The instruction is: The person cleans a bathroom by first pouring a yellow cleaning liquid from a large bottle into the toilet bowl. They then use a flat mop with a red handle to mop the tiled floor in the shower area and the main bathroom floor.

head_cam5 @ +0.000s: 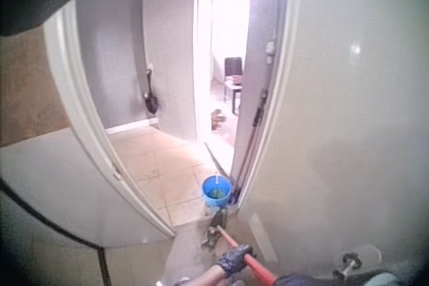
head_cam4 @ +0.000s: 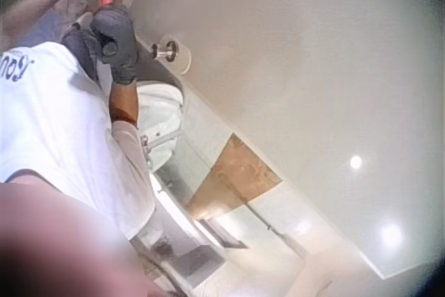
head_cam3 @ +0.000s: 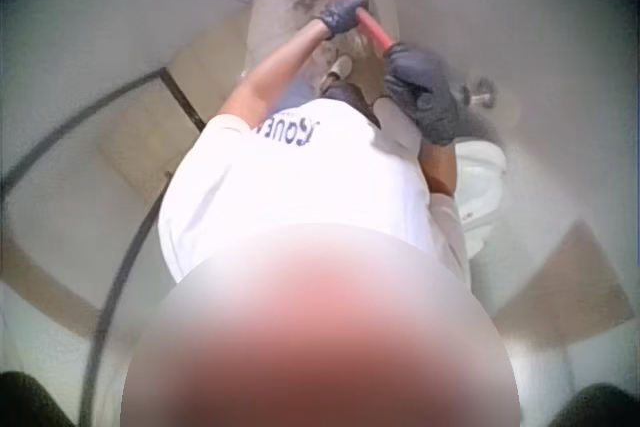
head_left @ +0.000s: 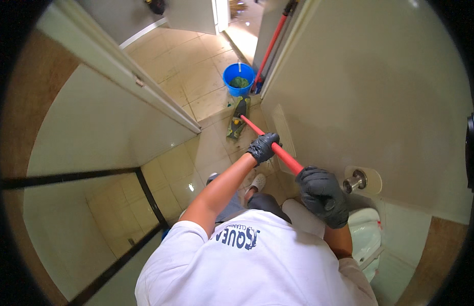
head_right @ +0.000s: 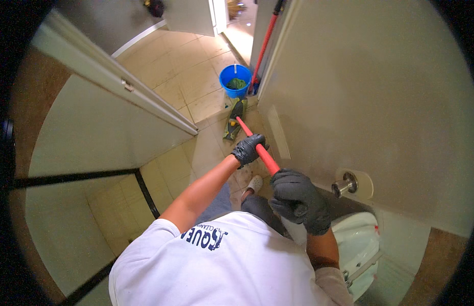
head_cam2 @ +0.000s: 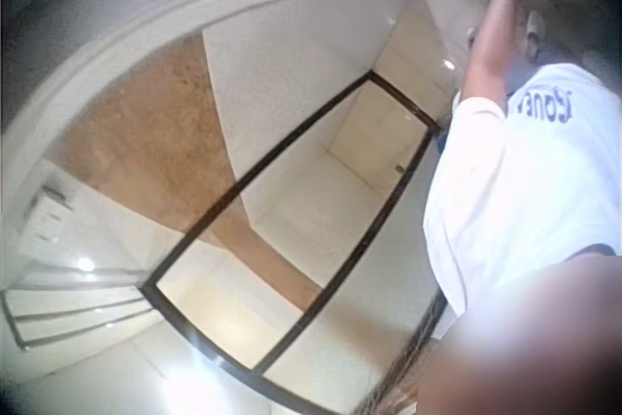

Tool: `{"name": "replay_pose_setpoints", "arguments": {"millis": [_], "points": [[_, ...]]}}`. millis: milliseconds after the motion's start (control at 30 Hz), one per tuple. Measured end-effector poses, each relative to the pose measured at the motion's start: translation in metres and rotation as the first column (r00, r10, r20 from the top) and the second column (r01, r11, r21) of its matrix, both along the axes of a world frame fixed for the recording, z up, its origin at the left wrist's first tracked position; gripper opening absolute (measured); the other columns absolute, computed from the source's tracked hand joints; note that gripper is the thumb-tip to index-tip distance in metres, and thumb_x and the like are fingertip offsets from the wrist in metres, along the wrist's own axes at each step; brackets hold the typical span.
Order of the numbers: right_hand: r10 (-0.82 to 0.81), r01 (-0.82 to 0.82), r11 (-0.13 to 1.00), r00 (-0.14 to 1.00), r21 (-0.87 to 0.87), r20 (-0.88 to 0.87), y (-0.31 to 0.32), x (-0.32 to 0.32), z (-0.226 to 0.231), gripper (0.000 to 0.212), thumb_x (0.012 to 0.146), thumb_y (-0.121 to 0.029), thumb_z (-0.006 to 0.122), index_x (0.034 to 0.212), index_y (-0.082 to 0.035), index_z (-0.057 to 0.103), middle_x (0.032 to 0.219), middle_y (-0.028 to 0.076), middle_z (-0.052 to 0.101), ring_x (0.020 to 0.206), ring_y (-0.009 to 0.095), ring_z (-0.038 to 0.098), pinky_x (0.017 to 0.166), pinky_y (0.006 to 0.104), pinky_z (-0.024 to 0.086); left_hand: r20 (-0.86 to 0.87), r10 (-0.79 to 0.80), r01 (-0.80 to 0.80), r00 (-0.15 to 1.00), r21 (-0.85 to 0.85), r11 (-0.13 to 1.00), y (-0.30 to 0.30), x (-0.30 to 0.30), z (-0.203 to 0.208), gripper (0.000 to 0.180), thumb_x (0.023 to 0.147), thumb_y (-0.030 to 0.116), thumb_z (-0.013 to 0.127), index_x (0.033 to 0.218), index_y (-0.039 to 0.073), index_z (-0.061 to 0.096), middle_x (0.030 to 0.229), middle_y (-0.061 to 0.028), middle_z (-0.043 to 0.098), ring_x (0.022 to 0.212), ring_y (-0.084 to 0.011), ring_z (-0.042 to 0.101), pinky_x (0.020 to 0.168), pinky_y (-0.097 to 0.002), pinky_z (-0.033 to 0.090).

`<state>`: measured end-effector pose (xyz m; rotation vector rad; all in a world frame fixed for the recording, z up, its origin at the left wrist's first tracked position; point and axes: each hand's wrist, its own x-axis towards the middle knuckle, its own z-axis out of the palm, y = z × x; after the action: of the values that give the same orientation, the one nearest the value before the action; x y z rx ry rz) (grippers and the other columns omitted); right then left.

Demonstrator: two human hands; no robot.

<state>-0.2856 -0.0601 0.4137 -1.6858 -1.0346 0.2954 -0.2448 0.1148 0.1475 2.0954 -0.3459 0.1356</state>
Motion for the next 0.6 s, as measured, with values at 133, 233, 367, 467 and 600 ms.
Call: {"name": "replay_pose_setpoints", "arguments": {"millis": [133, 233, 367, 467, 600], "points": [[-0.188, 0.193, 0.977, 0.98, 0.095, -0.06, 0.016, -0.03, -0.019, 0.022, 0.062, -0.006, 0.072, 0.065, -0.003, 0.05, 0.065, 0.013, 0.05, 0.063, 0.035, 0.051, 0.066, 0.0412, 0.045, -0.167, -0.206, 0.229, 0.964, 0.13, 0.965, 0.015, 0.004, -0.002, 0.017, 0.073, 0.02, 0.066, 0.082, 0.009, 0.057, 0.079, -0.0159, 0.059, 0.079, -0.0366, 0.059, 0.067, -0.0458, 0.047], [-0.288, 0.296, 0.954, 0.95, 0.049, -0.117, 0.039, -0.06, -0.017, 0.023, 0.061, -0.006, 0.072, 0.064, -0.004, 0.05, 0.063, 0.011, 0.049, 0.061, 0.032, 0.05, 0.064, 0.0406, 0.045, -0.191, -0.326, 0.359, 0.926, 0.182, 0.915, 0.037, -0.01, -0.007, 0.017, 0.073, 0.02, 0.065, 0.083, 0.009, 0.058, 0.081, -0.0161, 0.06, 0.08, -0.037, 0.06, 0.068, -0.0462, 0.048], [-0.488, 0.52, 0.851, 0.835, 0.073, -0.254, 0.095, -0.118, -0.019, 0.023, 0.06, -0.006, 0.072, 0.063, -0.004, 0.049, 0.061, 0.01, 0.049, 0.06, 0.03, 0.05, 0.064, 0.04, 0.044, -0.19, -0.466, 0.496, 0.864, 0.159, 0.854, 0.078, -0.035, 0.001, 0.02, 0.075, 0.026, 0.065, 0.083, 0.009, 0.058, 0.082, -0.016, 0.06, 0.082, -0.0369, 0.059, 0.07, -0.0467, 0.047], [-0.605, 0.626, 0.78, 0.762, 0.021, -0.233, 0.139, -0.154, -0.019, 0.023, 0.059, -0.006, 0.071, 0.062, -0.004, 0.049, 0.061, 0.01, 0.049, 0.06, 0.03, 0.05, 0.064, 0.0391, 0.044, -0.228, -0.56, 0.599, 0.796, 0.172, 0.782, 0.105, -0.054, 0.007, 0.024, 0.077, 0.029, 0.064, 0.081, 0.007, 0.056, 0.081, -0.0171, 0.059, 0.082, -0.0368, 0.058, 0.071, -0.046, 0.046], [-0.671, 0.716, 0.69, 0.689, 0.11, -0.273, 0.188, -0.189, -0.013, 0.024, 0.06, -0.007, 0.071, 0.061, -0.004, 0.048, 0.061, 0.009, 0.051, 0.06, 0.029, 0.052, 0.065, 0.0408, 0.046, -0.246, -0.637, 0.679, 0.73, 0.154, 0.718, 0.14, -0.085, 0.001, 0.026, 0.078, 0.031, 0.065, 0.079, 0.007, 0.055, 0.08, -0.0176, 0.059, 0.08, -0.0368, 0.058, 0.07, -0.0458, 0.046]]}}
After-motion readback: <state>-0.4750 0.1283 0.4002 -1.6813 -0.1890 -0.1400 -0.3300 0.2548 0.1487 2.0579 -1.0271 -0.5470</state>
